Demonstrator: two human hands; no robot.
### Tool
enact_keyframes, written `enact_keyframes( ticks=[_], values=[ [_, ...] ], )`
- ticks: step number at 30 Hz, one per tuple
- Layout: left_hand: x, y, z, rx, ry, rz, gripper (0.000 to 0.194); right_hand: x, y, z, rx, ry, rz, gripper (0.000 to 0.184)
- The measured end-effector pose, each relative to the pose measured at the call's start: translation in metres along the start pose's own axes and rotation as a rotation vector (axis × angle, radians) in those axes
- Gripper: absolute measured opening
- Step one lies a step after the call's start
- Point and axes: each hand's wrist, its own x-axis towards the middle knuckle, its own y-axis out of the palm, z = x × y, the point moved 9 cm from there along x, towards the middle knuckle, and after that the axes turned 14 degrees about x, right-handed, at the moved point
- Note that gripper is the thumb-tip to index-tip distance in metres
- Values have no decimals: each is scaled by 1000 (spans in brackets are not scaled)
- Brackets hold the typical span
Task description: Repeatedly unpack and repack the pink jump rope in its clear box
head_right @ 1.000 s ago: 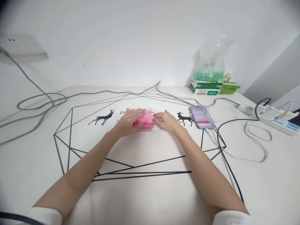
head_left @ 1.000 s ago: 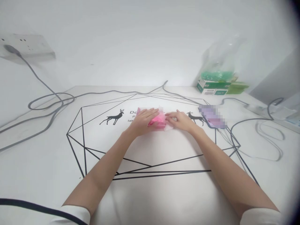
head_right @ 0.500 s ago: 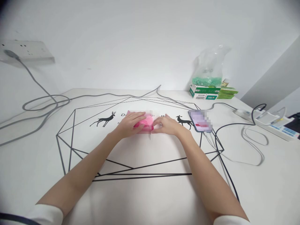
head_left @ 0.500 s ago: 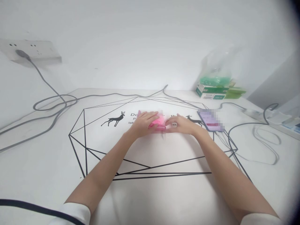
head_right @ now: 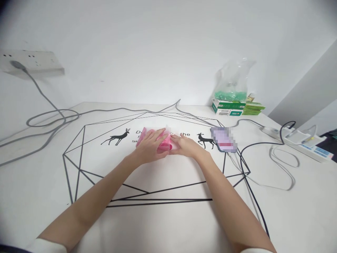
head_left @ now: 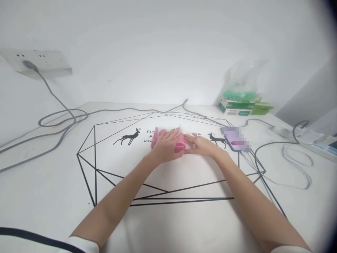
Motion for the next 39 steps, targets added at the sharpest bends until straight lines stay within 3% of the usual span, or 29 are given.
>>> enact_keyframes(
  ticks=[3, 6, 8, 11, 16, 21, 26, 30, 35, 39],
  values=[
    [-1, 0, 2, -4, 1, 5, 57, -2, -13, -5, 63, 51, -44, 63],
    [-2, 2, 6, -22, -20, -1, 56, -2, -27, -7, 83, 91, -183, 53],
    [-3, 3, 7, -25, -32, -7, 57, 1, -26, -5, 50, 80, -226, 47],
    [-5, 3, 8, -20, -41, -24, 57, 8, -4, -7, -52, 71, -92, 39],
    [-7, 6, 10, -39, -45, -33, 56, 7, 9, -19, -277, 84, -28, 20],
    [-8, 13, 12, -74, -45, -28, 57, 6, 9, -21, -231, 76, -12, 24],
    [-9, 16, 12, -66, -44, -34, 60, 20, -3, -27, -72, 152, -189, 46],
    [-9, 17, 12, -63, -34, -27, 62, 33, 3, -40, 85, 194, -245, 61],
    [-9, 15, 13, -74, -65, -3, 60, 33, 19, -48, 403, 161, -150, 83],
    [-9, 13, 13, -76, -79, 19, 59, 26, 25, -29, 694, 40, 42, 87]
  ],
)
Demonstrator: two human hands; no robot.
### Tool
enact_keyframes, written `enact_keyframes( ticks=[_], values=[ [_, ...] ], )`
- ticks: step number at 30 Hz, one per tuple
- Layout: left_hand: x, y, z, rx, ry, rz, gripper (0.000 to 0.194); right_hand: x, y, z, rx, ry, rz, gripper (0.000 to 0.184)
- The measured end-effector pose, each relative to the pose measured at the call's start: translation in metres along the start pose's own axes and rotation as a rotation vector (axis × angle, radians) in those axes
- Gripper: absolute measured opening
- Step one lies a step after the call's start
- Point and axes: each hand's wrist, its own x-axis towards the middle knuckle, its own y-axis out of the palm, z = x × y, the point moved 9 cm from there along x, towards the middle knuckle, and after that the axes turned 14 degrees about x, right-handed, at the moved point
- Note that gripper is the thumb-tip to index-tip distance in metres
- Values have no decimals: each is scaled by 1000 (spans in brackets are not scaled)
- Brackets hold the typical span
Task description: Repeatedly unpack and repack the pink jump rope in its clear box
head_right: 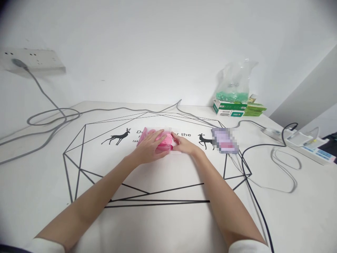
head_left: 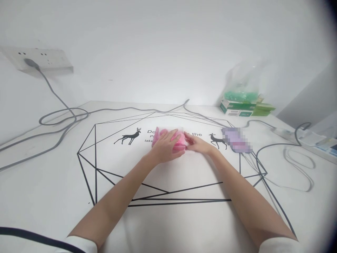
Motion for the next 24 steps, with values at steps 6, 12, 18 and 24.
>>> enact_keyframes(
  ticks=[6, 12, 18, 24],
  values=[
    [0, 3, 1, 0, 13, 47, 61, 2, 4, -1, 4, 89, 99, 98],
    [1, 9, 2, -8, 8, 96, 64, 12, -6, -8, -70, -52, 10, 94],
    [1, 8, 1, 17, 9, 87, 67, 11, -10, -1, -150, -162, -37, 83],
    [2, 1, -4, 15, 26, 67, 69, 6, -4, 19, -340, -297, 15, 69]
  ],
)
